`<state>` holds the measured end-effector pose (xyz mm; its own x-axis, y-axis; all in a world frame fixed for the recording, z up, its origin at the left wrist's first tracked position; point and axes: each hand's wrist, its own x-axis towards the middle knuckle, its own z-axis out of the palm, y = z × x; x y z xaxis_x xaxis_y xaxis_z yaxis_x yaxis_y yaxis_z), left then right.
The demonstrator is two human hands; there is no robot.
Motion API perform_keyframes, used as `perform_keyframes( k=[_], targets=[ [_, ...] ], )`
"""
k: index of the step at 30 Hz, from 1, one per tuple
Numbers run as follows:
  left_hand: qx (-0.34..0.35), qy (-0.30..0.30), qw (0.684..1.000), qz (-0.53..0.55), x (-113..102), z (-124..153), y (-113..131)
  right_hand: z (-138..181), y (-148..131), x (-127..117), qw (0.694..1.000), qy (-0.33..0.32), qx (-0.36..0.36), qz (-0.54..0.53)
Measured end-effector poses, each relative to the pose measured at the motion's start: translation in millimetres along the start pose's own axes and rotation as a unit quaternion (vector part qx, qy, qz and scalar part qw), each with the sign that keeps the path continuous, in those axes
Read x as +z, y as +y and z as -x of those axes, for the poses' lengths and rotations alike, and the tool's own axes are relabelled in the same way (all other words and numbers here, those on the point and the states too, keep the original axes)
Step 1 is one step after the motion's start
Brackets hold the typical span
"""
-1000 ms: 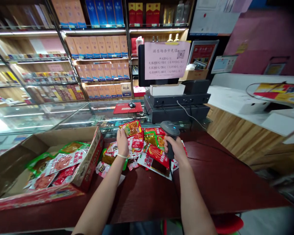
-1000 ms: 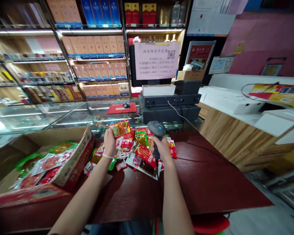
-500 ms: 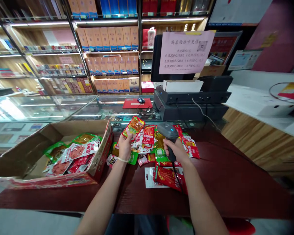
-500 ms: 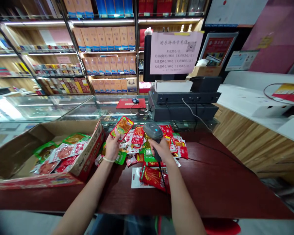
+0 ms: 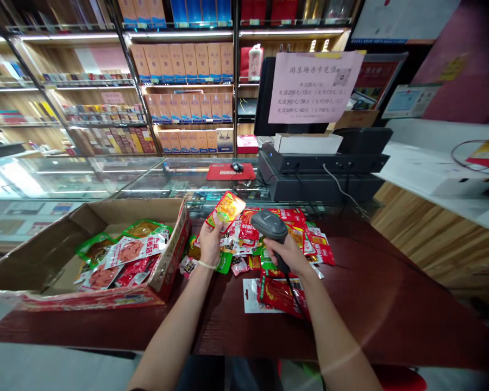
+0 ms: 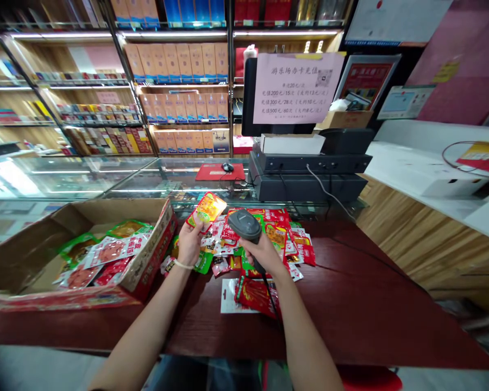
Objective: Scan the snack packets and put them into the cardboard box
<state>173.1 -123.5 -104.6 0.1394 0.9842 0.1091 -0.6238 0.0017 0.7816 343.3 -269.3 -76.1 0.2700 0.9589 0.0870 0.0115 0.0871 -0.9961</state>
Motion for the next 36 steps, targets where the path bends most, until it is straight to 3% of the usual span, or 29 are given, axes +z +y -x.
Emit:
perform_keyframes(
  k=[5, 8, 11, 15, 17, 19, 22, 25, 32, 36],
  targets=[
    [0.042, -0.010, 0.998, -0.049, 14.6, 11.7, 18.6, -0.9, -14.5, 5.9, 0.999, 0.008, -0.016, -0.031],
    [0.117, -0.033, 0.986, -0.113, 25.3, 21.0, 59.9, -4.4, -35.4, 17.0, 0.998, 0.011, -0.027, -0.048],
    [0.211, -0.041, 0.951, -0.220, 21.4, 24.8, 116.7, -9.8, -58.5, 34.1, 0.997, 0.003, -0.037, -0.062],
    [0.324, 0.014, 0.855, -0.404, -24.4, 19.4, 187.8, -18.0, -76.8, 64.0, 0.995, -0.018, -0.035, -0.088],
    [0.364, 0.072, 0.781, -0.503, -61.7, 14.1, 214.2, -22.1, -78.6, 80.5, 0.994, -0.032, -0.030, -0.099],
    [0.361, 0.103, 0.709, -0.597, -101.4, 8.8, 232.4, -25.9, -76.7, 96.3, 0.993, -0.044, -0.027, -0.106],
    [0.289, 0.059, 0.631, -0.718, -152.2, 2.7, 243.0, -30.6, -70.7, 114.6, 0.993, -0.064, -0.029, -0.097],
    [0.216, 0.013, 0.593, -0.776, -180.8, -1.0, 238.7, -33.6, -64.1, 123.6, 0.994, -0.089, -0.031, -0.062],
    [0.226, -0.011, 0.593, -0.772, -188.6, -6.5, 230.5, -41.2, -57.8, 125.7, 0.993, -0.106, -0.024, -0.049],
    [0.237, -0.018, 0.607, -0.758, -175.7, -4.6, 232.3, -46.3, -65.8, 112.1, 0.996, -0.081, -0.023, -0.043]
  ],
)
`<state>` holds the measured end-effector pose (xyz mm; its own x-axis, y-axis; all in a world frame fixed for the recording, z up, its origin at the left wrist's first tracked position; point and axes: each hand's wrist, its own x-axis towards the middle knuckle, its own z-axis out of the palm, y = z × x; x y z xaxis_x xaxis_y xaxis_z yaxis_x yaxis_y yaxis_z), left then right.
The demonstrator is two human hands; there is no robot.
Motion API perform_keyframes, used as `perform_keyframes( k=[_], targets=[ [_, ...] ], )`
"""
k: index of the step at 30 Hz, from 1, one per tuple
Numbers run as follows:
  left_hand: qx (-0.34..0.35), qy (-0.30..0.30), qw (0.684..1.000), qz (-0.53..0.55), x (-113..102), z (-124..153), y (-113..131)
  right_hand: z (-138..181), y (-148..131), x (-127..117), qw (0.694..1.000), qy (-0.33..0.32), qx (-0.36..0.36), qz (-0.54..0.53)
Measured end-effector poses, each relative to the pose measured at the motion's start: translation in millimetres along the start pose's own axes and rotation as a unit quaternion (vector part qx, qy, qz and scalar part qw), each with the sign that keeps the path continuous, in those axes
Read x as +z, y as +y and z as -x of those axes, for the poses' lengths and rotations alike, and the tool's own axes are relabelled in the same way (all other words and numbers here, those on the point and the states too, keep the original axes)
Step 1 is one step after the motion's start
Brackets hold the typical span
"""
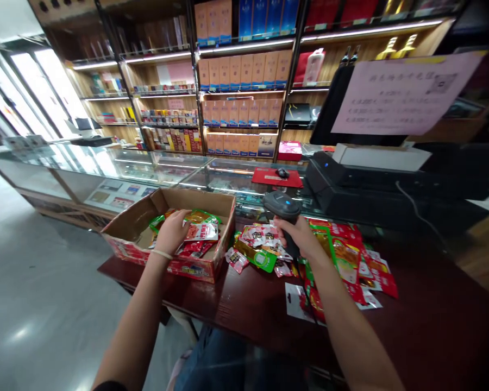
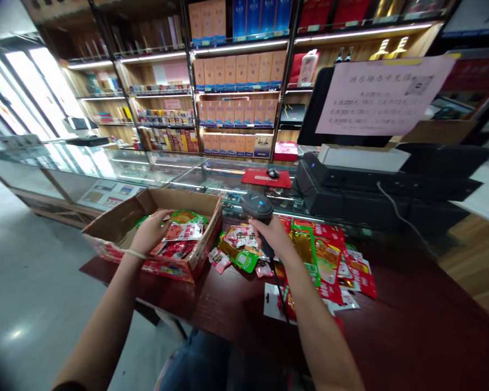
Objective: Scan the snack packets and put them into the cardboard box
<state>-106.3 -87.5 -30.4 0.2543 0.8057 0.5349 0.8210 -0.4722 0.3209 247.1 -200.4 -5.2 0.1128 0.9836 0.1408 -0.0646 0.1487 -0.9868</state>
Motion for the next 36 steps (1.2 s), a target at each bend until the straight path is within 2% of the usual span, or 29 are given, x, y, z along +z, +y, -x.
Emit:
perform_keyframes(
  k=[3, 6, 8, 12, 16, 18, 21, 24, 26, 29, 32, 34, 36],
  targets=[
    [0.038, 0.027, 0.998, 0.033, -3.2, -6.8, 36.8, 0.8, -10.6, -23.6, 1.000, 0.023, 0.001, 0.008],
    [0.098, 0.033, 0.991, 0.080, 2.3, -15.8, 97.8, 5.8, -20.8, -55.0, 0.998, 0.056, -0.001, 0.016],
    [0.143, 0.024, 0.982, 0.124, 16.7, -21.2, 141.8, 11.1, -26.8, -76.5, 0.996, 0.084, 0.002, 0.023],
    [0.184, -0.031, 0.960, 0.209, 73.6, -30.2, 211.1, 24.5, -36.7, -114.4, 0.991, 0.134, 0.001, 0.026],
    [0.189, -0.094, 0.947, 0.243, 138.8, -38.4, 249.4, 39.3, -42.5, -143.8, 0.986, 0.169, -0.008, 0.009],
    [0.181, -0.119, 0.949, 0.228, 163.3, -40.4, 261.4, 45.7, -43.2, -155.0, 0.985, 0.172, -0.015, 0.004],
    [0.174, -0.170, 0.959, 0.143, 187.7, -37.0, 273.4, 51.3, -41.8, -166.0, 0.983, 0.180, -0.017, -0.004],
    [0.190, -0.238, 0.951, 0.054, 201.1, -28.4, 278.7, 51.0, -39.3, -169.3, 0.982, 0.191, -0.009, -0.008],
    [0.186, -0.248, 0.950, 0.041, 205.4, -24.2, 278.8, 48.3, -37.7, -168.1, 0.982, 0.190, -0.003, -0.006],
    [0.182, -0.236, 0.951, 0.086, 206.2, -24.6, 274.0, 43.4, -36.3, -162.9, 0.983, 0.182, 0.000, 0.000],
    [0.186, -0.240, 0.933, 0.192, 203.1, -29.9, 263.7, 39.8, -37.4, -154.2, 0.985, 0.173, -0.004, 0.006],
    [0.147, -0.227, 0.920, 0.285, 200.9, -33.6, 254.8, 38.1, -39.4, -146.7, 0.985, 0.173, -0.006, 0.013],
    [0.055, -0.168, 0.908, 0.381, 198.5, -37.6, 245.1, 36.4, -41.4, -138.7, 0.984, 0.176, -0.009, 0.021]
  ],
)
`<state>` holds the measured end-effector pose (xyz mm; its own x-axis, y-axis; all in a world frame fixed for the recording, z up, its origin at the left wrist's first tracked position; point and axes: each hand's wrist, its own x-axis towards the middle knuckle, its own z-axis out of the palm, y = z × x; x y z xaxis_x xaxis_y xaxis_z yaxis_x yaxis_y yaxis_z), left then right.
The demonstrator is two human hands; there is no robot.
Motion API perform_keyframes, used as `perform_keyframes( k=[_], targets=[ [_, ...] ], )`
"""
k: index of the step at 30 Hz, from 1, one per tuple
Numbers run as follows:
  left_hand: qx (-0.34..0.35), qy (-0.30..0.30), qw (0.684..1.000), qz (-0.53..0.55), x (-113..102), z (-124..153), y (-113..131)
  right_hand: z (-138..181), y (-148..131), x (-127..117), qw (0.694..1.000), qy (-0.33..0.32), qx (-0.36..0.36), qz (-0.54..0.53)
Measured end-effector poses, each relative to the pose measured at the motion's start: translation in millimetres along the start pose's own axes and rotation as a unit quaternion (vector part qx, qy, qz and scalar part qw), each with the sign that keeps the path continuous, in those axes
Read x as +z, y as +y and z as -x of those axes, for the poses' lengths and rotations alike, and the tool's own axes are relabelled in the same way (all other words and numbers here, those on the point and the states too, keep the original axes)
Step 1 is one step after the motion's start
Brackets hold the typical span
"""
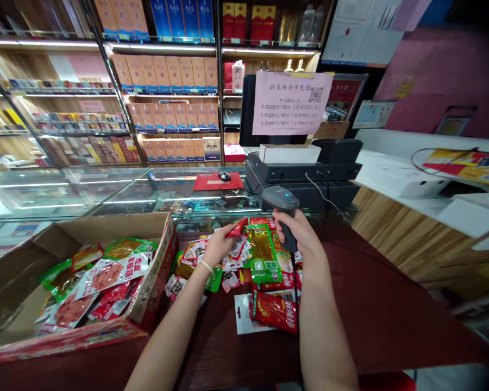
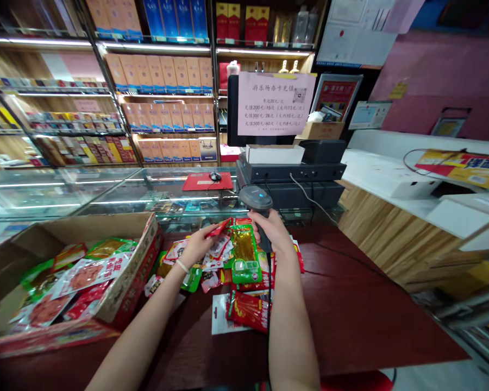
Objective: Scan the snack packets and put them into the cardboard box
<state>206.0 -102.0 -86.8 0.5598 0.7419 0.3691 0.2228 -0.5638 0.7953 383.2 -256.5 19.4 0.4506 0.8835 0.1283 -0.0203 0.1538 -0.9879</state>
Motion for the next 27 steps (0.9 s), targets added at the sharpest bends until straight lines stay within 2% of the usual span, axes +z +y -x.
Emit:
perform_keyframes(
  k=[2, 4, 5, 8, 11, 16, 21, 27],
  targets=[
    [-0.055, 0.143, 0.982, 0.115, -11.3, -2.0, -3.6, 0.6, -1.5, 8.2, 1.000, 0.001, -0.002, 0.001],
    [-0.087, 0.272, 0.926, 0.248, -25.3, -5.4, -4.4, 0.6, -1.6, 16.6, 1.000, -0.005, -0.002, 0.001],
    [-0.091, 0.309, 0.893, 0.316, -33.1, -7.3, -3.7, 0.4, -1.2, 21.0, 1.000, -0.010, -0.001, 0.005],
    [-0.080, 0.335, 0.813, 0.470, -56.1, -12.1, 0.4, 0.0, 1.9, 35.1, 0.999, -0.028, 0.005, 0.029],
    [-0.078, 0.345, 0.770, 0.531, -71.2, -14.5, 3.3, 0.3, 7.7, 50.4, 0.999, -0.033, 0.009, 0.040],
    [-0.073, 0.344, 0.759, 0.548, -75.0, -15.8, 5.3, 3.2, 16.1, 72.2, 0.997, -0.068, -0.010, 0.043],
    [-0.082, 0.348, 0.757, 0.546, -73.4, -15.2, 6.8, 7.2, 14.9, 79.6, 0.992, -0.084, -0.018, 0.089],
    [-0.090, 0.337, 0.787, 0.509, -73.2, -14.6, 8.4, 10.7, 7.9, 77.6, 0.994, -0.083, -0.007, 0.072]
  ],
)
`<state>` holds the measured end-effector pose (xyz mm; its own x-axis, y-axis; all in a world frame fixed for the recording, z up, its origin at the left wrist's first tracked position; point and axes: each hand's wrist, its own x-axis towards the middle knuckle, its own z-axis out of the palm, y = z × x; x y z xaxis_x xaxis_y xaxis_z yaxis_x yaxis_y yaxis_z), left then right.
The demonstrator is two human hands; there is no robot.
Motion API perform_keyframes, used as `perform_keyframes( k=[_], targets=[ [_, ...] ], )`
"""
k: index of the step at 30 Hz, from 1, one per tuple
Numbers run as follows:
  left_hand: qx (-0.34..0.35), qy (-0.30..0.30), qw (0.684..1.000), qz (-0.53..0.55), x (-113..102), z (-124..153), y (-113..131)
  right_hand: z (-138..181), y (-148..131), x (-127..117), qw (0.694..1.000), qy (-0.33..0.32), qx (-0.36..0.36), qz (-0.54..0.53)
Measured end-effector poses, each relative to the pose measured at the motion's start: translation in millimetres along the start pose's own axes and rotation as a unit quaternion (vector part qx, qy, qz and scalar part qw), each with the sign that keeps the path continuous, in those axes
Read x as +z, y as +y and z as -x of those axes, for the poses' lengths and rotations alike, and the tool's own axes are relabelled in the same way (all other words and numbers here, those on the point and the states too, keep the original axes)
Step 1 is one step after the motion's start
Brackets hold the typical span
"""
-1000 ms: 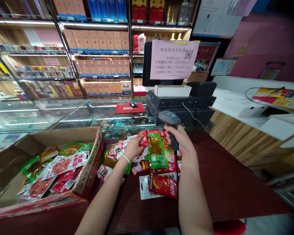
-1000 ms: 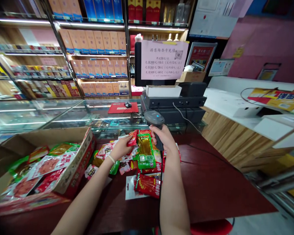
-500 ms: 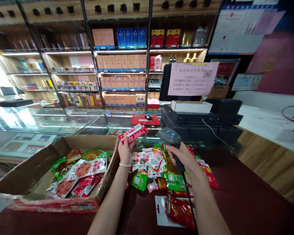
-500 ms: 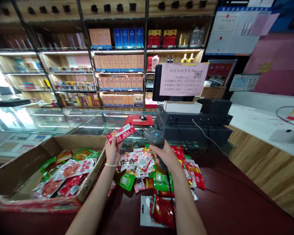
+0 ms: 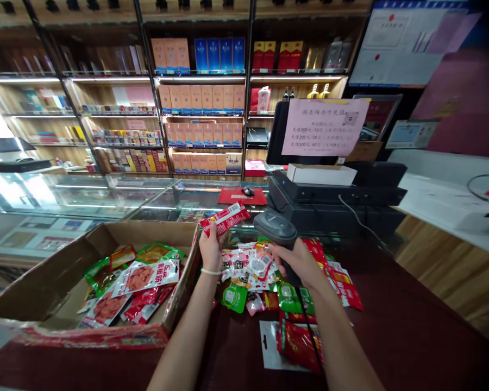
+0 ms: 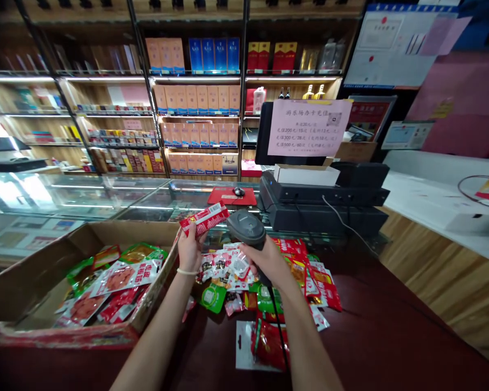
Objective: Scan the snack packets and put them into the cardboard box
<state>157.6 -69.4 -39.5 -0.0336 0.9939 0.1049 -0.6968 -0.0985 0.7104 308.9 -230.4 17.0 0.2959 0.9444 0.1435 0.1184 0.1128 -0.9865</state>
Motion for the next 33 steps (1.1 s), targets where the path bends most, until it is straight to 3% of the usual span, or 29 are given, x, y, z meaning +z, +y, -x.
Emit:
perform_keyframes(
  k=[6, 9, 13, 15, 19, 22, 25, 29, 33],
  targets=[
    [0.032, -0.028, 0.999, -0.029, 16.8, 30.6, 23.9, 4.9, -13.1, -0.3, 1.000, -0.011, 0.000, -0.016],
    [0.097, -0.039, 0.993, -0.050, 15.8, 53.8, 50.9, 7.5, -16.0, 3.6, 0.999, -0.020, -0.008, -0.031],
    [0.188, -0.032, 0.973, -0.129, -1.6, 69.9, 100.8, 9.8, -14.9, 15.6, 0.998, -0.049, -0.009, -0.030],
    [0.251, -0.027, 0.941, -0.226, -17.4, 69.0, 128.4, 10.6, -13.7, 23.4, 0.997, -0.067, -0.003, -0.024],
    [0.341, -0.002, 0.818, -0.463, -65.4, 53.7, 176.2, 11.0, -9.2, 37.6, 0.996, -0.079, 0.018, -0.033],
    [0.337, -0.020, 0.738, -0.584, -109.1, 34.6, 194.4, 9.8, -3.9, 45.1, 0.995, -0.089, 0.017, -0.032],
    [0.278, -0.062, 0.671, -0.685, -145.5, 15.7, 193.0, 8.8, -0.3, 50.1, 0.993, -0.116, 0.009, -0.008],
    [0.182, -0.111, 0.650, -0.730, -167.4, 3.2, 178.4, 8.6, 0.7, 53.4, 0.992, -0.124, 0.013, 0.005],
    [0.207, -0.108, 0.660, -0.714, -167.6, 3.7, 174.5, 7.1, 3.0, 51.2, 0.994, -0.105, 0.020, -0.023]
  ],
)
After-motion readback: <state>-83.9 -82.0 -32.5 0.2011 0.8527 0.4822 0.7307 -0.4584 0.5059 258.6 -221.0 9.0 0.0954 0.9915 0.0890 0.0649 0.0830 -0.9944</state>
